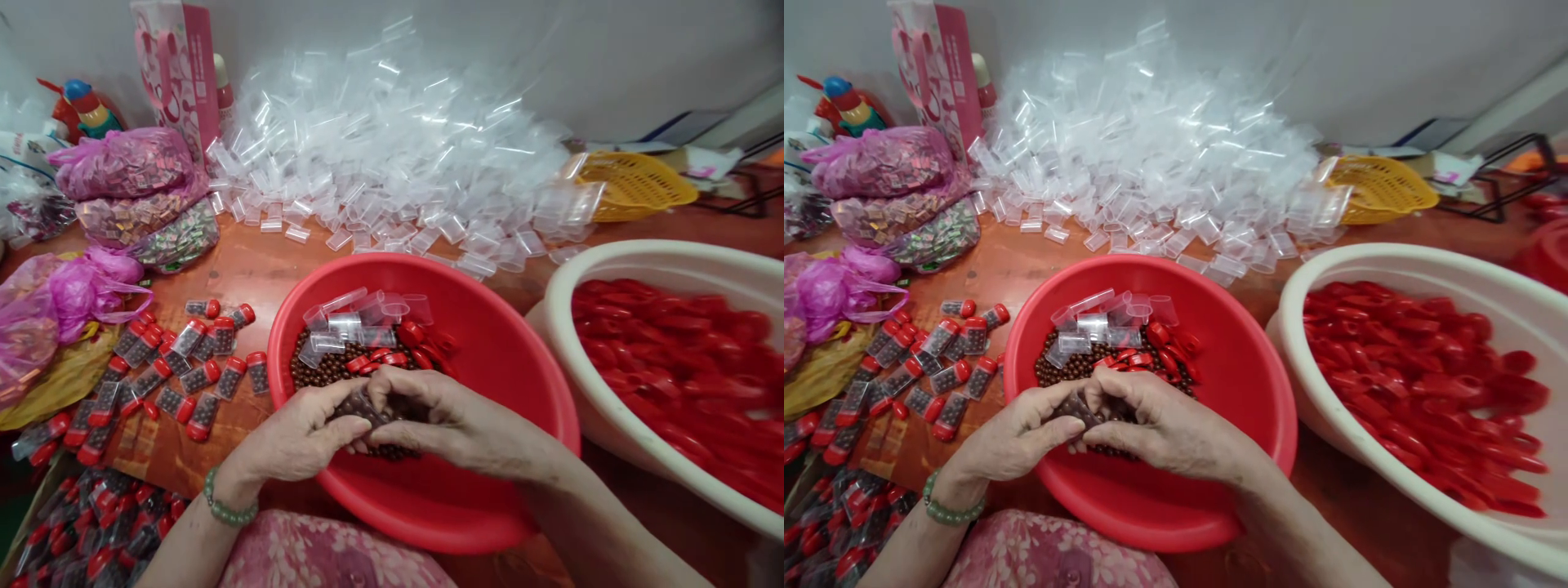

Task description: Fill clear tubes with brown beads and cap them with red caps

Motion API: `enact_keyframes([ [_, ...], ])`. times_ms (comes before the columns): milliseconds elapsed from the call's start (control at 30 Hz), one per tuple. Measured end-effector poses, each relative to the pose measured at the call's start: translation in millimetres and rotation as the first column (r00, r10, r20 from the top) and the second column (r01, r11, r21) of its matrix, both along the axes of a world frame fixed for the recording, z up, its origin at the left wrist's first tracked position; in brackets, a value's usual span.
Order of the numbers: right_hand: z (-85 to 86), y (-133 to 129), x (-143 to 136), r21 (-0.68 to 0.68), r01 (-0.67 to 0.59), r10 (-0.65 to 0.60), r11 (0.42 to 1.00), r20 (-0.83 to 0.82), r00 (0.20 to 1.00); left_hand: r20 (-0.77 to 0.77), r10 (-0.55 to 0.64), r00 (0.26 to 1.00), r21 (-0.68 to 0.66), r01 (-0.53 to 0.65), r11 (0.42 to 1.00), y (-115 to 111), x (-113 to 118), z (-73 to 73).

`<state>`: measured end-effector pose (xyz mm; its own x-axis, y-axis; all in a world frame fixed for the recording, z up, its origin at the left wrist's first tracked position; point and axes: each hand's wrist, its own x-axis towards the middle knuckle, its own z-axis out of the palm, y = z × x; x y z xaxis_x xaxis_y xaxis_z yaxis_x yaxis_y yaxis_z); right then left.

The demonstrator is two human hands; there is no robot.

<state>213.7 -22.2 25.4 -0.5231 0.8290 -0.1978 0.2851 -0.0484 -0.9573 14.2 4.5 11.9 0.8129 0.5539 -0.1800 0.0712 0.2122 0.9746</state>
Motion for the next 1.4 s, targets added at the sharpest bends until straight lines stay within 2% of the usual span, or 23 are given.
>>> enact_keyframes([
  [67,3.4,-2.1,-1.5,0.063,-0.013,0.009,0.998,0.069,0.998,-0.038,0.006,0.999,0.074,-0.003,0.997,-0.4,0.3,0.7],
  [167,6.2,-6.3,-5.4,0.162,0.046,-0.068,0.986,0.133,0.989,-0.068,0.026,0.997,0.139,-0.016,0.990,-0.5,0.5,0.7],
  [267,4.9,-8.7,-7.4,0.154,0.111,-0.128,0.982,0.103,0.986,-0.066,0.033,0.997,0.142,-0.023,0.990,0.1,0.5,-0.7],
  [333,3.1,-9.1,-7.1,0.070,0.155,-0.158,0.986,0.046,0.986,-0.054,0.029,0.998,0.086,-0.024,0.996,0.6,1.1,-2.3],
  [400,1.1,-9.9,-6.9,-0.018,0.247,-0.247,0.969,-0.021,0.969,-0.040,0.058,0.998,-0.023,-0.059,0.998,1.1,2.6,-3.9],
  [467,-1.3,-13.0,-8.2,-0.058,0.389,-0.393,0.919,-0.071,0.917,-0.021,0.155,0.988,-0.134,-0.156,0.979,1.1,4.3,-4.2],
  [533,-4.2,-19.3,-11.3,-0.041,0.461,-0.463,0.886,-0.061,0.884,0.011,0.267,0.964,-0.182,-0.260,0.948,0.3,4.7,-2.1],
  [567,-5.6,-23.5,-13.1,-0.017,0.439,-0.439,0.898,-0.025,0.898,0.028,0.299,0.954,-0.178,-0.290,0.940,-0.4,4.1,0.0],
  [633,-8.5,-32.6,-15.4,0.043,0.297,-0.300,0.954,0.096,0.949,0.066,0.299,0.952,-0.117,-0.290,0.950,-1.3,0.9,5.1],
  [700,-10.9,-40.3,-12.7,0.072,0.146,-0.158,0.987,0.219,0.963,0.107,0.233,0.967,-0.017,-0.232,0.972,-0.6,-2.9,9.7],
  [767,-13.1,-43.9,-2.8,0.085,0.103,-0.126,0.991,0.341,0.932,0.126,0.160,0.979,0.070,-0.169,0.983,1.7,-4.9,11.8],
  [833,-16.3,-41.0,13.1,0.101,0.124,-0.158,0.987,0.520,0.840,0.103,0.137,0.985,0.136,-0.151,0.979,4.6,-4.0,11.8],
  [933,-24.8,-25.2,38.8,0.128,0.093,-0.158,0.987,0.798,0.582,0.081,0.161,0.984,0.177,-0.173,0.969,7.3,-0.6,10.4],
  [967,-28.7,-18.5,45.5,0.123,0.075,-0.145,0.989,0.838,0.525,0.088,0.171,0.981,0.170,-0.184,0.968,7.3,0.2,9.9],
  [1033,-37.2,-6.0,54.7,0.085,0.040,-0.094,0.996,0.884,0.457,0.101,0.206,0.973,0.151,-0.220,0.964,6.0,0.8,8.5],
  [1167,-50.6,8.2,59.9,-0.051,-0.023,0.056,0.998,0.916,0.396,0.037,0.256,0.966,0.188,-0.258,0.948,1.6,-0.7,2.5],
  [1267,-53.5,13.1,60.2,-0.076,-0.063,0.096,0.995,0.904,0.417,-0.021,0.259,0.966,0.228,-0.247,0.942,1.3,-2.0,-1.9],
  [1400,-49.8,14.7,63.2,0.020,-0.072,0.016,0.997,0.887,0.462,-0.017,0.247,0.969,0.229,-0.237,0.944,5.2,-1.8,-3.5],
])
